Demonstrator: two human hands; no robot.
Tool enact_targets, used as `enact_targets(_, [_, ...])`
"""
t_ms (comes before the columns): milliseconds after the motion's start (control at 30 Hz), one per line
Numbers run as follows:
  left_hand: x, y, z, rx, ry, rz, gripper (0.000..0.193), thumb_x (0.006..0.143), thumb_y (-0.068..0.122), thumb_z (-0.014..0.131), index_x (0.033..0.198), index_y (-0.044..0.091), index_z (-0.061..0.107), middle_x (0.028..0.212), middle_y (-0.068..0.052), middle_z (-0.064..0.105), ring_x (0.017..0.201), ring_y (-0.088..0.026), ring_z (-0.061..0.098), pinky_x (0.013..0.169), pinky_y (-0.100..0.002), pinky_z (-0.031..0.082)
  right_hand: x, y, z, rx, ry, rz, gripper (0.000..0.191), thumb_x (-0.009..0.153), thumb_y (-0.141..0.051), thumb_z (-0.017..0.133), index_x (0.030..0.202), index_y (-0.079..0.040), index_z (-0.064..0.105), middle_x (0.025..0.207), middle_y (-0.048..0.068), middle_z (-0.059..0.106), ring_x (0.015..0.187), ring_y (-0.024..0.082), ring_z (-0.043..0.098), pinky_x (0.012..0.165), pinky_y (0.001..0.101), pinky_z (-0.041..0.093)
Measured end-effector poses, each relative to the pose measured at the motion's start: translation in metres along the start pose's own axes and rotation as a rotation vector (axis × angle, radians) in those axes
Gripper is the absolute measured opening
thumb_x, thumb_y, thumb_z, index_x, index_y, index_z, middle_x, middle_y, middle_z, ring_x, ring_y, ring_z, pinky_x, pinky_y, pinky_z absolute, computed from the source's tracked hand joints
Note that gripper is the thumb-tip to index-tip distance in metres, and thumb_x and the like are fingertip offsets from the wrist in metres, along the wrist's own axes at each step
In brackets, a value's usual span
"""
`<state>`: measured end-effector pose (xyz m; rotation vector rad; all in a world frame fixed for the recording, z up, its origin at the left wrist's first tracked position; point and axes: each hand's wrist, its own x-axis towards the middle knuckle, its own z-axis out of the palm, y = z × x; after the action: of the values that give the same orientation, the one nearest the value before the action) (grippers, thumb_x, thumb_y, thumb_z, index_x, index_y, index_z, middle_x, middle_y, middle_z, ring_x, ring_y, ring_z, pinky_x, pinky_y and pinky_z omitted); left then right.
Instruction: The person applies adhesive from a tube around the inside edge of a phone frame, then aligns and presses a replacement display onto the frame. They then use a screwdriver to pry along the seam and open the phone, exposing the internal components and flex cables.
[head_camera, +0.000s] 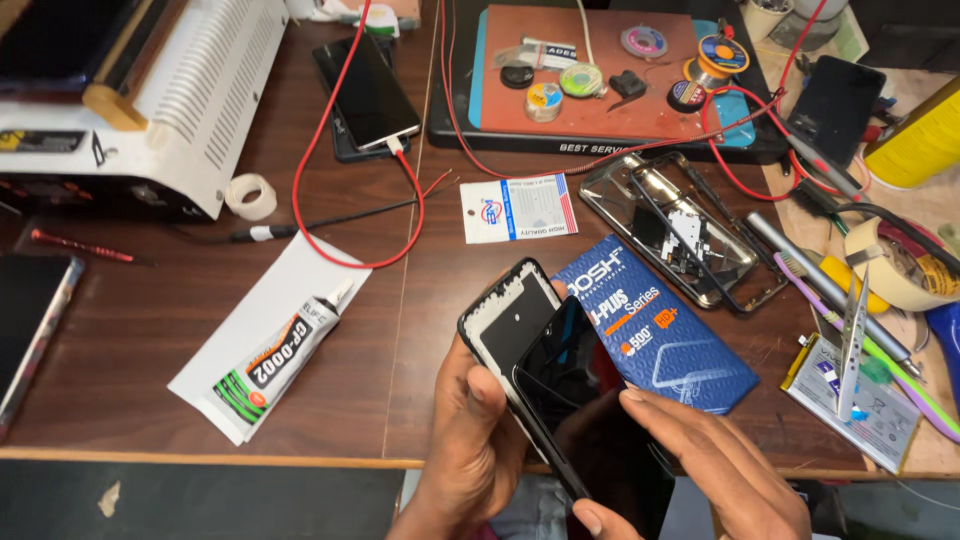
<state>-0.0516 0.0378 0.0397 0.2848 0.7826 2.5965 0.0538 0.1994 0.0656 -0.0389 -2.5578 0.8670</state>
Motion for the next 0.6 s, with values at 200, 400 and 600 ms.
enact_targets(200, [0.001, -0.001, 0.001, 0.07, -0.034, 0.016, 0.107, 0.082, 0.061, 0.078, 0.155, -0.002, 0.032, 0.149, -0.018, 0.05, 0.138, -0.027, 0.052, 0.116, -0.045, 0.045, 0.0, 0.005, 0.0, -0.001, 0.013, -0.031, 0.073, 0.067, -0.039, 0.092, 0.125, -0.002, 0.07, 0.121, 0.012, 0.075, 0.12, 0.025, 0.07, 0.107, 0.0409, 0.049])
enact_targets(400, [0.001, 0.001, 0.002, 0.11, -0.035, 0.01, 0.108, 0.082, 0.062, 0.077, 0.155, -0.003, 0.033, 0.147, -0.019, 0.052, 0.137, -0.027, 0.053, 0.115, -0.045, 0.047, 0.004, -0.002, 0.0, -0.023, 0.003, -0.046, 0.073, 0.066, -0.04, 0.093, 0.125, -0.002, 0.07, 0.122, 0.012, 0.075, 0.12, 0.025, 0.069, 0.106, 0.0406, 0.048])
enact_targets(600, [-0.001, -0.001, 0.002, 0.089, -0.018, 0.043, 0.107, 0.083, 0.063, 0.077, 0.153, -0.005, 0.034, 0.148, -0.019, 0.053, 0.136, -0.028, 0.054, 0.115, -0.045, 0.047, -0.002, -0.006, -0.005, 0.071, 0.021, -0.014, 0.072, 0.066, -0.029, 0.092, 0.127, 0.0, 0.069, 0.123, 0.014, 0.074, 0.121, 0.025, 0.069, 0.105, 0.0387, 0.05])
